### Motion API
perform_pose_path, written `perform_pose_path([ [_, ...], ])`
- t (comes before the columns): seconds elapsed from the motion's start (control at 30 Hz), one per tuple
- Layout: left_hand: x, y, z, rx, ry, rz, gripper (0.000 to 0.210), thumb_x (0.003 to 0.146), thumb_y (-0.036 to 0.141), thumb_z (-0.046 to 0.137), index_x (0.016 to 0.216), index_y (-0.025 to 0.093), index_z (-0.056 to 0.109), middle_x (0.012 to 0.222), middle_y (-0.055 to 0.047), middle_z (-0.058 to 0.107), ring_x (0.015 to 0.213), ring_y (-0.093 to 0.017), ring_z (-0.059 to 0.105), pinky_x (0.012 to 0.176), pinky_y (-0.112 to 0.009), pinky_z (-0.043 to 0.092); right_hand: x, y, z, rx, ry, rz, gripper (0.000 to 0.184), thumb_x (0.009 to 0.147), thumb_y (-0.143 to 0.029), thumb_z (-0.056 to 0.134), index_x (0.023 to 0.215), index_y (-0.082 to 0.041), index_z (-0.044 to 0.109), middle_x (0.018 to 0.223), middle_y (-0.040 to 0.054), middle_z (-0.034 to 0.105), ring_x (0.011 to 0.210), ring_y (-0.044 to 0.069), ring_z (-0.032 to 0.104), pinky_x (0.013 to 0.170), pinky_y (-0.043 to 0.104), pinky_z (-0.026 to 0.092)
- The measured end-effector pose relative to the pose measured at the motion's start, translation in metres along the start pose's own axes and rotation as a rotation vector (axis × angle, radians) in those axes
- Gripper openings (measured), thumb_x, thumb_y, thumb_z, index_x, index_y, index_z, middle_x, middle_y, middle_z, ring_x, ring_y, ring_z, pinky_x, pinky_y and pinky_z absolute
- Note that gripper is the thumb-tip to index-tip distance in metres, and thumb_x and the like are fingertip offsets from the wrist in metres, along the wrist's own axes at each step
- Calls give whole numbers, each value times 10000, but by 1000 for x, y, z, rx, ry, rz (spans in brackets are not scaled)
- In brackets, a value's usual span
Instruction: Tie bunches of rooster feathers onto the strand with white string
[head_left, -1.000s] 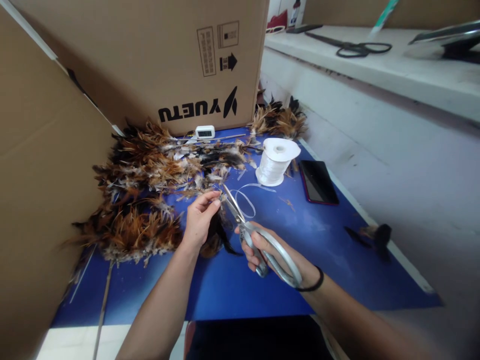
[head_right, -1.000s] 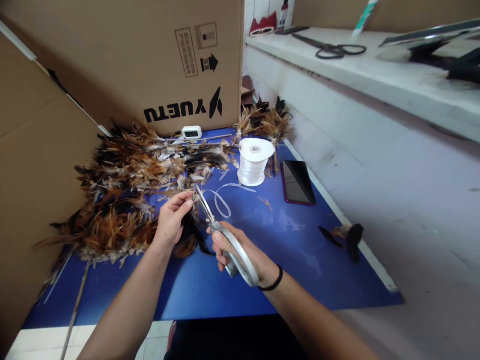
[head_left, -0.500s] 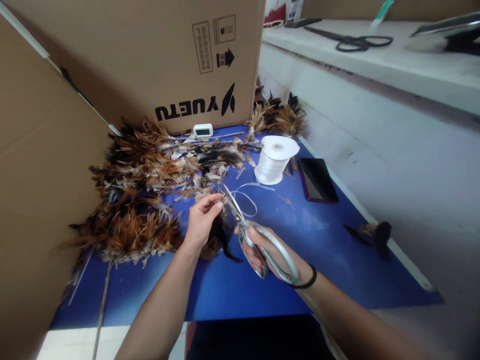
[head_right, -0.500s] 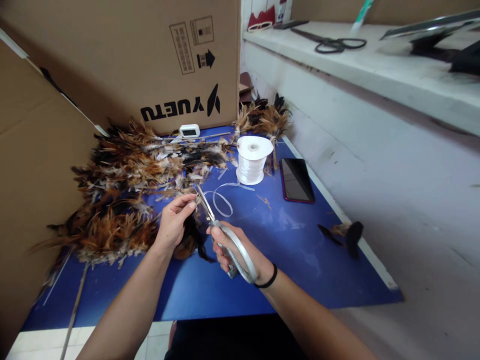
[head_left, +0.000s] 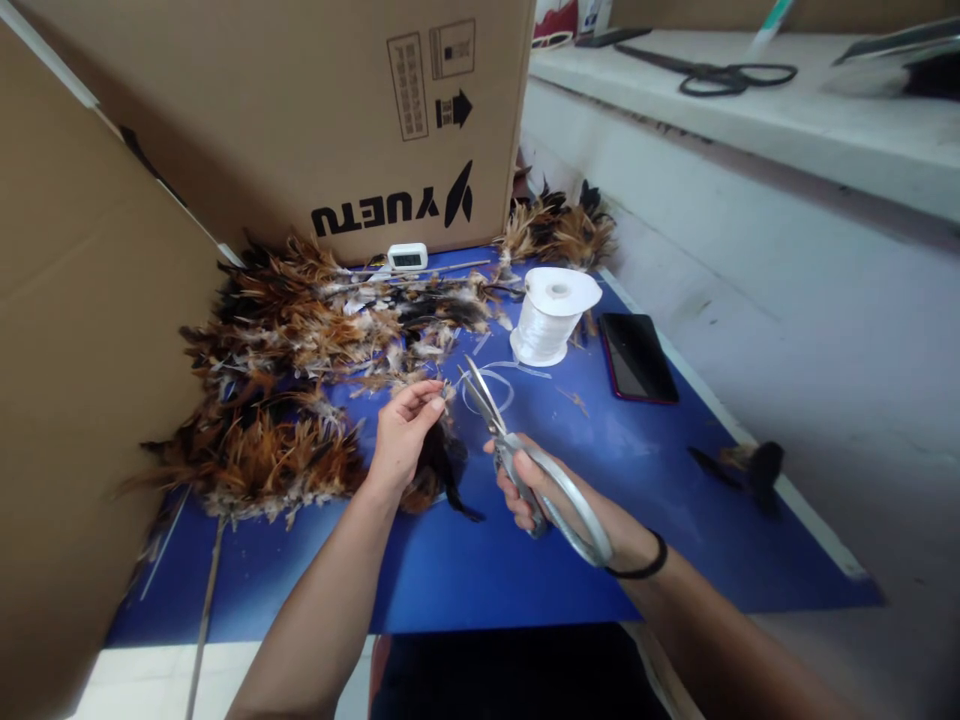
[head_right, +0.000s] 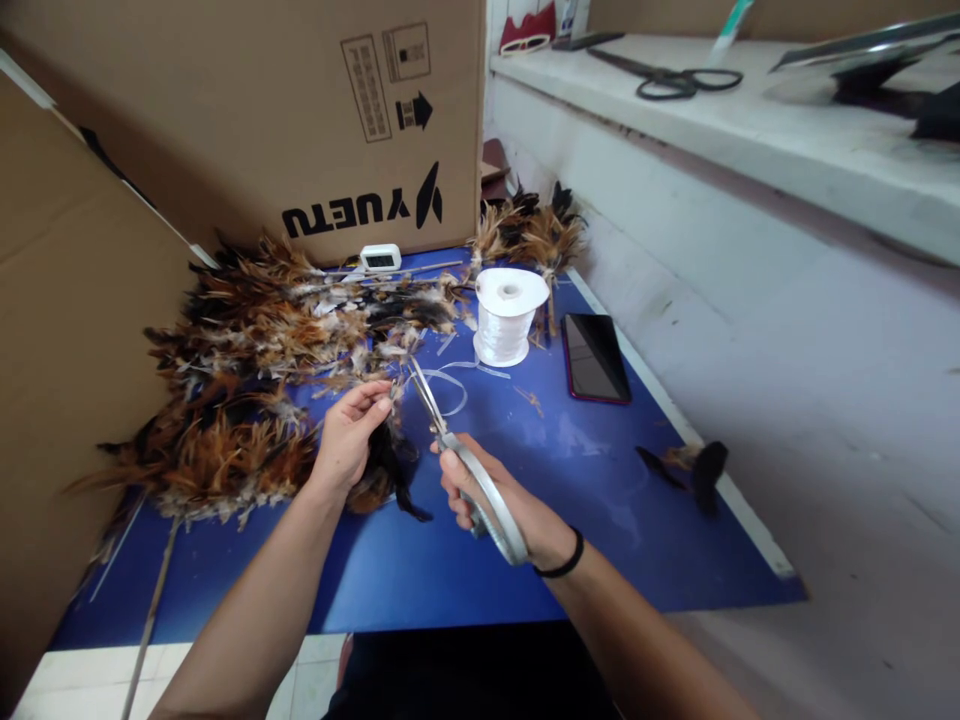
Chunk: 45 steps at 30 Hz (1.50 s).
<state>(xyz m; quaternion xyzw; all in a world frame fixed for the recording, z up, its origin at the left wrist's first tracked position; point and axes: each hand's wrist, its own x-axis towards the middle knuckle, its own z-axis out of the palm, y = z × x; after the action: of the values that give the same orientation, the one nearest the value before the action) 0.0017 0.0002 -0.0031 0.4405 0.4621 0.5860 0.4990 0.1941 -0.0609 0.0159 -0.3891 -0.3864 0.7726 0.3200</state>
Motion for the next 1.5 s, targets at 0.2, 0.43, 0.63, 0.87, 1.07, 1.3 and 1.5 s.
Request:
perform_pose_path([
  [0.2, 4, -3, -3, -55, 7, -24, 284, 647, 267, 765, 907, 177, 692, 820, -29, 679, 724, -108, 603, 734, -246, 478, -24, -14, -21, -258, 54, -21, 390, 814, -520, 566, 1029, -205, 483, 673, -49, 418, 520, 62, 418, 456, 196, 358],
  [0.43, -2, 4, 4, -77, -43, -78, 288, 632, 261, 778, 890, 167, 691, 758, -28, 687, 708, -123, 624, 682, -231, 487, -29, -8, -21, -130, -2, 91, 418, 801, -553, 567, 1004, -200, 474, 713, -36, 457, 551, 61, 455, 499, 200, 393],
  [0.63, -8, 8, 6, -43, -116, -60, 261, 657, 253, 763, 898, 183, 693, 761, -19, 681, 672, -109, 603, 657, -222, 479, -20, -4, -4, 60, -67, 111, 486, 771, -612, 562, 1016, -201, 480, 699, -37, 474, 524, 60, 459, 488, 205, 396],
  [0.87, -7, 10, 5, 67, -116, -29, 235, 655, 253, 763, 873, 183, 708, 768, -15, 664, 691, -97, 580, 683, -209, 466, -12, -7, -4, 19, -86, 78, 480, 767, -622, 553, 990, -201, 491, 674, -41, 490, 474, 64, 475, 428, 198, 383],
  [1.07, -9, 8, 5, 107, -132, -31, 233, 660, 265, 760, 874, 185, 713, 755, -13, 663, 672, -95, 570, 659, -205, 453, -10, -8, -3, -28, -76, 42, 449, 770, -611, 559, 914, -196, 466, 651, -55, 473, 439, 49, 452, 406, 182, 365],
  [1.3, -9, 8, 4, 97, -146, -47, 229, 667, 256, 754, 883, 191, 711, 763, -7, 664, 677, -90, 576, 663, -198, 444, -12, -8, -3, -53, -68, 20, 448, 781, -602, 550, 936, -186, 489, 603, -68, 444, 398, 44, 411, 349, 164, 338],
  [1.5, -8, 5, 4, 66, -143, -58, 234, 659, 259, 760, 877, 191, 711, 769, -12, 669, 685, -100, 587, 668, -210, 450, -10, 0, -6, 30, -102, 19, 470, 798, -618, 508, 981, -185, 509, 600, -54, 470, 402, 52, 417, 369, 180, 360],
])
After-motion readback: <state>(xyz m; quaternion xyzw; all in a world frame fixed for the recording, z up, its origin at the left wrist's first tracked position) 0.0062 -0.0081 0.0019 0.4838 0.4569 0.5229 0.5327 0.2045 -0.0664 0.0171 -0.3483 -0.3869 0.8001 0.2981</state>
